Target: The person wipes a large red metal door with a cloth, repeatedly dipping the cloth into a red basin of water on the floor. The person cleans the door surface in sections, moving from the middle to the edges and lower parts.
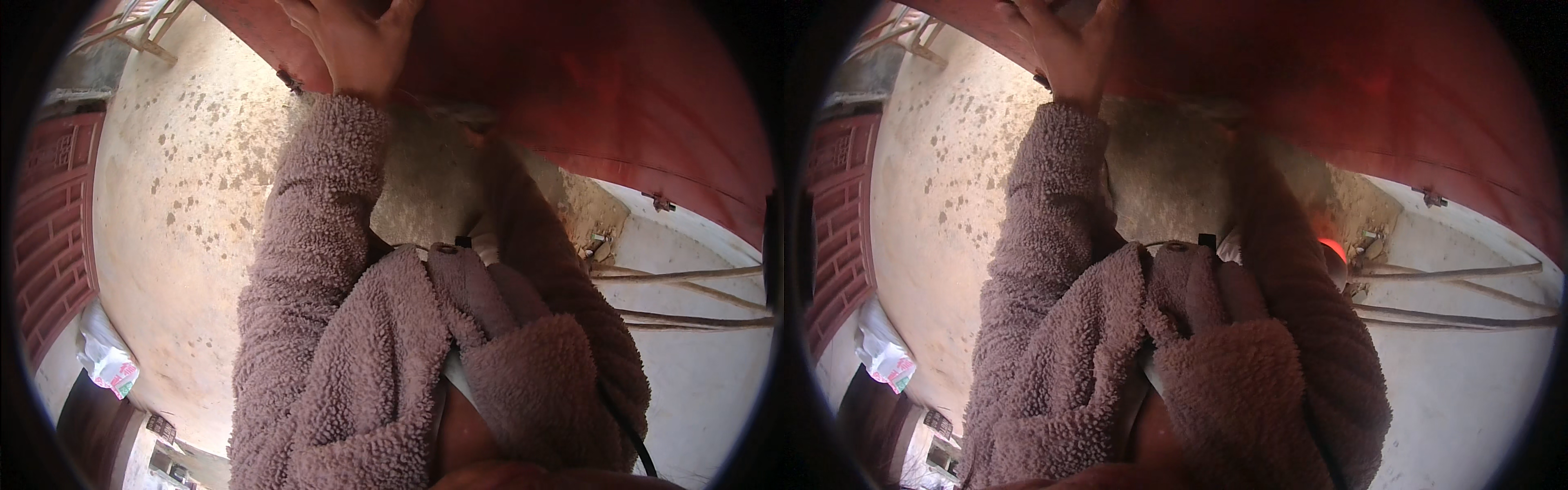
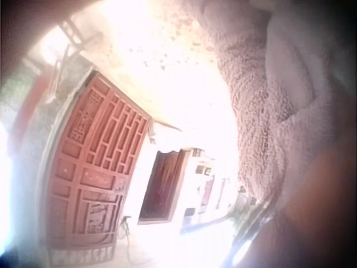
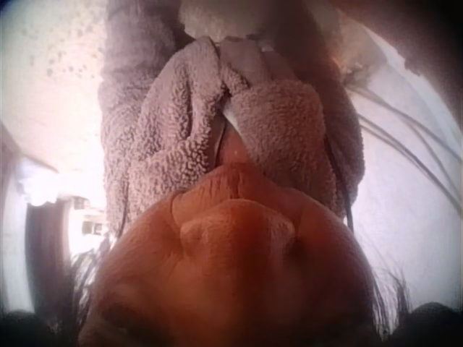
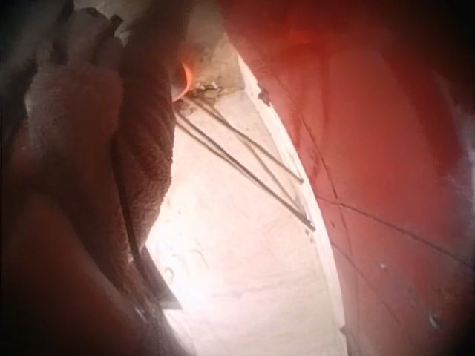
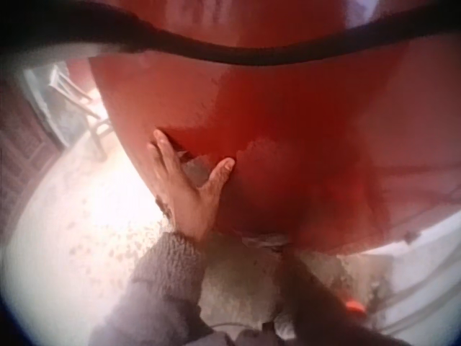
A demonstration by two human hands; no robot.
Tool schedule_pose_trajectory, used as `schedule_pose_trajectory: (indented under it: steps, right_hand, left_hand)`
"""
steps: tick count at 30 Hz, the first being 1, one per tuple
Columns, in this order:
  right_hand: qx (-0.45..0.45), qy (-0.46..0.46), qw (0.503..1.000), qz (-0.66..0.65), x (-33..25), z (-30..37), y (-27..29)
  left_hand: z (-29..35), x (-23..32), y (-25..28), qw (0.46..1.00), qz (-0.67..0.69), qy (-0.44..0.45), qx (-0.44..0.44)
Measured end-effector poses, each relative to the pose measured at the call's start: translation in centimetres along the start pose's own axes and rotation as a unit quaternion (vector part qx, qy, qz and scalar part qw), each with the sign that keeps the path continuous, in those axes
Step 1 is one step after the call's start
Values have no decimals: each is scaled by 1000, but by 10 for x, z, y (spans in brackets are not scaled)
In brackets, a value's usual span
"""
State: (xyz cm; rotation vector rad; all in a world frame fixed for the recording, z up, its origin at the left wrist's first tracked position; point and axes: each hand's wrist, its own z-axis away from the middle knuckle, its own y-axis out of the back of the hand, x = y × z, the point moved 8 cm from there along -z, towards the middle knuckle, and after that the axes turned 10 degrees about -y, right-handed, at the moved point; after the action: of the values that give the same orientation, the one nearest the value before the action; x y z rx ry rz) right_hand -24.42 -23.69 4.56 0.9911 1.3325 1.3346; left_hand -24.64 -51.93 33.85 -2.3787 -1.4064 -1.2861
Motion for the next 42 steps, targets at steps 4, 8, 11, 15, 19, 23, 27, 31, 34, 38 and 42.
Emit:
schedule_pose_trajectory:
  steps: [4,8,11,15,19,23,27,31,34,38,42]
  right_hand:
    - [0,-57,998,32,56,8,11]
    - [15,-33,999,-2,-7,-12,-3]
    - [22,9,999,-39,-95,-37,-14]
    - [5,66,996,-54,-154,-56,-23]
    - [9,60,998,-18,-84,-31,-20]
    - [0,36,999,28,-5,-22,-12]
    - [9,34,999,39,-9,-33,-8]
    - [5,99,995,28,-113,-51,-14]
    - [-15,163,986,41,-175,-68,-26]
    - [-35,207,973,100,-160,-62,-20]
    - [-55,220,955,191,-87,-23,17]
  left_hand:
    - [2,-6,0,997,31,-66,-4]
    - [11,-19,-4,990,70,-119,-22]
    - [16,-29,-16,944,325,-27,-37]
    - [15,-19,-5,963,253,-9,-92]
    - [20,-21,-6,948,289,67,-118]
    - [34,-37,26,984,116,69,-113]
    - [105,3,-7,917,5,-101,-385]
    - [265,16,-28,676,-29,-139,-723]
    - [403,-36,-38,484,-98,87,-865]
    - [322,12,-13,465,-94,-11,-880]
    - [343,7,-28,515,-81,5,-853]
